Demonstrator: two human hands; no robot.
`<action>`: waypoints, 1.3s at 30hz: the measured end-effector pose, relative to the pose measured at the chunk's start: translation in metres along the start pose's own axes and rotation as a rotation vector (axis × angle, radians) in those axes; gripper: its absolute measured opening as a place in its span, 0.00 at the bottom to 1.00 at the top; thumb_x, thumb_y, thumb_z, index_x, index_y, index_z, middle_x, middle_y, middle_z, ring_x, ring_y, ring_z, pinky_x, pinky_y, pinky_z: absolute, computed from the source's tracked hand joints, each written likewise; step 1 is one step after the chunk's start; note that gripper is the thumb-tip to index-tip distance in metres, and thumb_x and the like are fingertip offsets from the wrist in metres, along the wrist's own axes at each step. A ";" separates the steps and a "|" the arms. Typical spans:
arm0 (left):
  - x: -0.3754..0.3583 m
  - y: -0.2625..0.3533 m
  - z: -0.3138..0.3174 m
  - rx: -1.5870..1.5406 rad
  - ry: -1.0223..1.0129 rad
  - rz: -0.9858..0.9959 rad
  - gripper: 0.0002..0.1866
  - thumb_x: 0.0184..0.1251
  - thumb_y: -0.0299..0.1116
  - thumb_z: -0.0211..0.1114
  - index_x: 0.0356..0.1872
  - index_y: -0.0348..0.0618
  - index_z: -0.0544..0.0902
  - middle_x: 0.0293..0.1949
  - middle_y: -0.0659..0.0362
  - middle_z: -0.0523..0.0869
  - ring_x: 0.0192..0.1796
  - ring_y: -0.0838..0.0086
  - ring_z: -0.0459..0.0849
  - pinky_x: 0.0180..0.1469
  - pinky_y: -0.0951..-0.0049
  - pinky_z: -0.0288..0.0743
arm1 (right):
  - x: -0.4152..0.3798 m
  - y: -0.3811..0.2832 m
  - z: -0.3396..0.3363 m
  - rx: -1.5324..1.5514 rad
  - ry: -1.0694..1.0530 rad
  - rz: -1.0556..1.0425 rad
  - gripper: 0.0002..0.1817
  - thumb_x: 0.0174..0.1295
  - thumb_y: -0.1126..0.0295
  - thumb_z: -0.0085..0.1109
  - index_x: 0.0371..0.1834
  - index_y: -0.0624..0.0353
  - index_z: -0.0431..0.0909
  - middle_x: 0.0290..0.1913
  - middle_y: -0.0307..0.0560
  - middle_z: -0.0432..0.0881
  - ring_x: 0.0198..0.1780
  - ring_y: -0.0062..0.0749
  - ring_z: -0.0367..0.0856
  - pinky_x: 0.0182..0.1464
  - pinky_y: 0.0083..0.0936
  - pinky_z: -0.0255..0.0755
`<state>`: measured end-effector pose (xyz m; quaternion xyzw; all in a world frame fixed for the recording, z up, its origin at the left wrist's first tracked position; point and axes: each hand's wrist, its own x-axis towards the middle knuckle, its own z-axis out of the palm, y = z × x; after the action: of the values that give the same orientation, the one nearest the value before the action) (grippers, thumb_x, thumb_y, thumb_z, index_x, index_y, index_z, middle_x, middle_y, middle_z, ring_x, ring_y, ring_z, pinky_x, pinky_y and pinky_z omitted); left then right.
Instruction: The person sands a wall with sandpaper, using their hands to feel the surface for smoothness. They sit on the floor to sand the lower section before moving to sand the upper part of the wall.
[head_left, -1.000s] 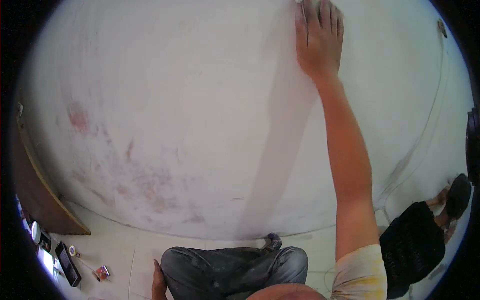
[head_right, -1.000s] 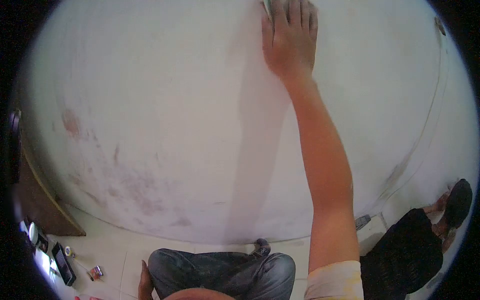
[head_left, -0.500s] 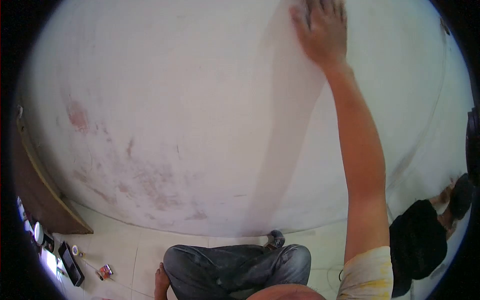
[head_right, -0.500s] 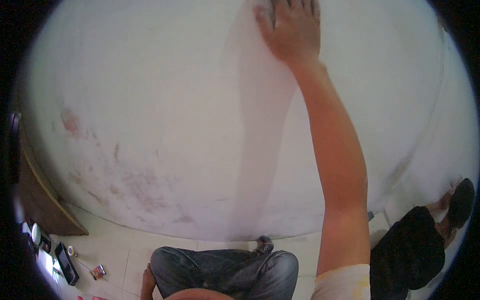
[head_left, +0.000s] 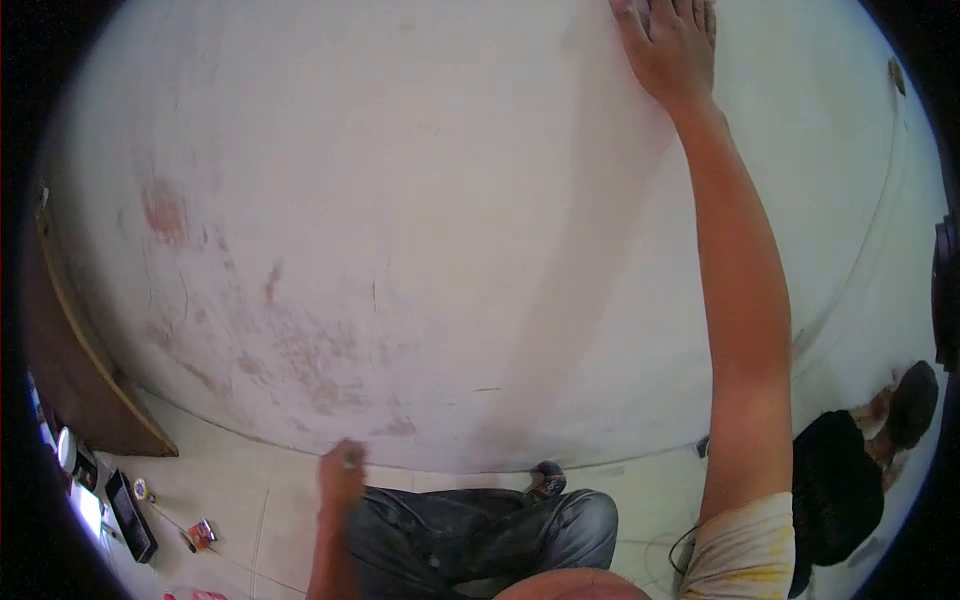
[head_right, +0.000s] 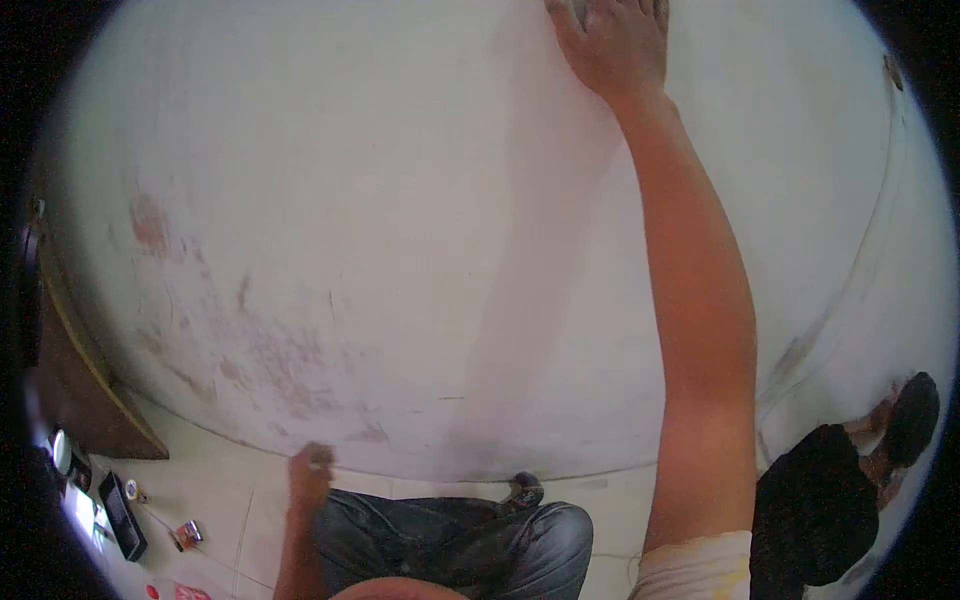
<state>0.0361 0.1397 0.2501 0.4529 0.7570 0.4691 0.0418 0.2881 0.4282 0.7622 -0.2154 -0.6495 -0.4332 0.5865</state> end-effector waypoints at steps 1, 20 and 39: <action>0.007 0.005 0.028 -0.038 -0.179 -0.032 0.08 0.69 0.31 0.58 0.37 0.36 0.81 0.30 0.51 0.84 0.31 0.63 0.82 0.40 0.64 0.77 | 0.006 -0.007 0.000 -0.061 -0.035 0.074 0.36 0.73 0.51 0.40 0.77 0.63 0.50 0.78 0.66 0.47 0.80 0.57 0.40 0.79 0.45 0.32; -0.043 -0.010 0.181 0.486 -1.126 0.078 0.39 0.69 0.67 0.47 0.64 0.41 0.74 0.65 0.44 0.74 0.69 0.52 0.70 0.68 0.46 0.61 | -0.044 -0.019 0.008 -0.070 0.083 -0.243 0.35 0.69 0.48 0.49 0.76 0.49 0.59 0.76 0.59 0.55 0.76 0.56 0.53 0.77 0.51 0.43; -0.042 -0.020 0.176 0.383 -1.177 0.125 0.42 0.66 0.66 0.53 0.68 0.40 0.69 0.65 0.41 0.74 0.68 0.51 0.72 0.69 0.53 0.64 | -0.060 -0.027 -0.004 0.067 -0.023 -0.252 0.36 0.69 0.45 0.48 0.77 0.45 0.57 0.78 0.60 0.51 0.78 0.56 0.47 0.77 0.53 0.37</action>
<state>0.1341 0.2246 0.1221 0.6784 0.6499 -0.0017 0.3426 0.2826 0.4241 0.6962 -0.1171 -0.6922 -0.4791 0.5269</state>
